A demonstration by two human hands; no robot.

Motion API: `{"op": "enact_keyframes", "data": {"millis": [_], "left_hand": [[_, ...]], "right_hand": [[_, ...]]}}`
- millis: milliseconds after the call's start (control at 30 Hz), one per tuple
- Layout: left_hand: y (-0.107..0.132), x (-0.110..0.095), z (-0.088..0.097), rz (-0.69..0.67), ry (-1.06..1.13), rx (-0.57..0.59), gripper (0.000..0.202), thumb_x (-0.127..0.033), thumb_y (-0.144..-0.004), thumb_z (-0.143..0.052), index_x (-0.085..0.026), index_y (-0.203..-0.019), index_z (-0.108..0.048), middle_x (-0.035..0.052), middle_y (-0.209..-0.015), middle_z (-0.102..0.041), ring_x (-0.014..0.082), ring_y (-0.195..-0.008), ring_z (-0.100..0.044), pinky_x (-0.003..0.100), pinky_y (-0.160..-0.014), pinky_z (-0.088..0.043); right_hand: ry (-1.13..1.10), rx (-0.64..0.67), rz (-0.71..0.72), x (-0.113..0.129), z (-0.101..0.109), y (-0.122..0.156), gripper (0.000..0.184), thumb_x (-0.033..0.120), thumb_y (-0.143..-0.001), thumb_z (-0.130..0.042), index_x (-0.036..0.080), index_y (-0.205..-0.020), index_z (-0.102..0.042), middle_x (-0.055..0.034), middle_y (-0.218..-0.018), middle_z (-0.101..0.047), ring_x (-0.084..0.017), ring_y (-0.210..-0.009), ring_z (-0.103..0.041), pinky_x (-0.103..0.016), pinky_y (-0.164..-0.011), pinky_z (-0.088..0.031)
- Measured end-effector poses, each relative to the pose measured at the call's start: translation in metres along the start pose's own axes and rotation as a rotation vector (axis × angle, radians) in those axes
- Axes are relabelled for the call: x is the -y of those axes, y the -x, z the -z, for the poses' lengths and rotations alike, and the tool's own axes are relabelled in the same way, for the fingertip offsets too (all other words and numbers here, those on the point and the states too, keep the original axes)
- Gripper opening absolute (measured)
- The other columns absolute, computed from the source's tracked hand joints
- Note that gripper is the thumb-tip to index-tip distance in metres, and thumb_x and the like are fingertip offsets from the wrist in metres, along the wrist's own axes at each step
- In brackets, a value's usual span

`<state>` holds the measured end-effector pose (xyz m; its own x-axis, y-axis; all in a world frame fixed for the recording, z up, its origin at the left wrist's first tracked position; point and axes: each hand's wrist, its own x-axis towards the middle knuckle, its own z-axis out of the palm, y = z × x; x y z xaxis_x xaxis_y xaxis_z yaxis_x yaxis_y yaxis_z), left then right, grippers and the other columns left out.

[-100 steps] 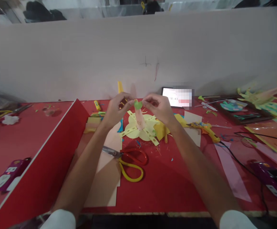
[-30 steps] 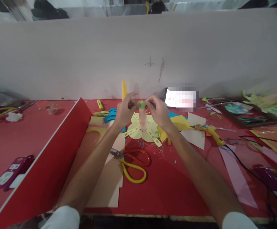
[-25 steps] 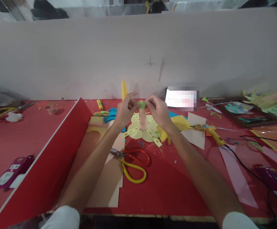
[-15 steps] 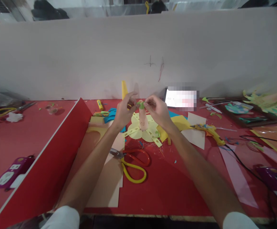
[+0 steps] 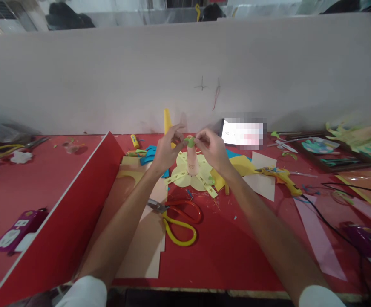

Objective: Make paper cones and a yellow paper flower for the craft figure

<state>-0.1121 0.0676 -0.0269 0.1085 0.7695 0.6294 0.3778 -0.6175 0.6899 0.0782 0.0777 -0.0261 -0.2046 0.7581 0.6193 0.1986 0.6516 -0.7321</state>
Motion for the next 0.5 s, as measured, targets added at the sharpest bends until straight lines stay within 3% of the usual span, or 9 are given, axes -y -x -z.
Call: {"op": "enact_keyframes", "data": {"millis": [167,500], "left_hand": [[0.0,0.0009,0.0017,-0.023,-0.028,-0.018,0.043,-0.026,-0.092,-0.071,-0.026,-0.134,-0.059,0.0005,-0.092,-0.067,0.0157,-0.092,-0.067,0.033,-0.095,-0.052],[0.0004,-0.0048,0.0031,-0.054,-0.095,-0.026,0.046,-0.019,-0.089,-0.071,-0.027,-0.134,-0.061,0.0006,-0.094,-0.072,0.0177,-0.095,-0.069,0.034,-0.097,-0.05]], "right_hand": [[-0.017,0.01,0.001,-0.0011,-0.0001,-0.0001,0.036,0.059,-0.097,-0.061,0.025,-0.085,-0.057,-0.0017,-0.084,-0.067,-0.018,-0.079,-0.064,-0.034,-0.076,-0.052],[0.009,0.004,0.005,-0.0015,-0.0001,-0.0003,0.032,0.054,-0.099,-0.06,0.025,-0.085,-0.056,-0.0012,-0.082,-0.066,-0.019,-0.078,-0.062,-0.034,-0.076,-0.051]]}}
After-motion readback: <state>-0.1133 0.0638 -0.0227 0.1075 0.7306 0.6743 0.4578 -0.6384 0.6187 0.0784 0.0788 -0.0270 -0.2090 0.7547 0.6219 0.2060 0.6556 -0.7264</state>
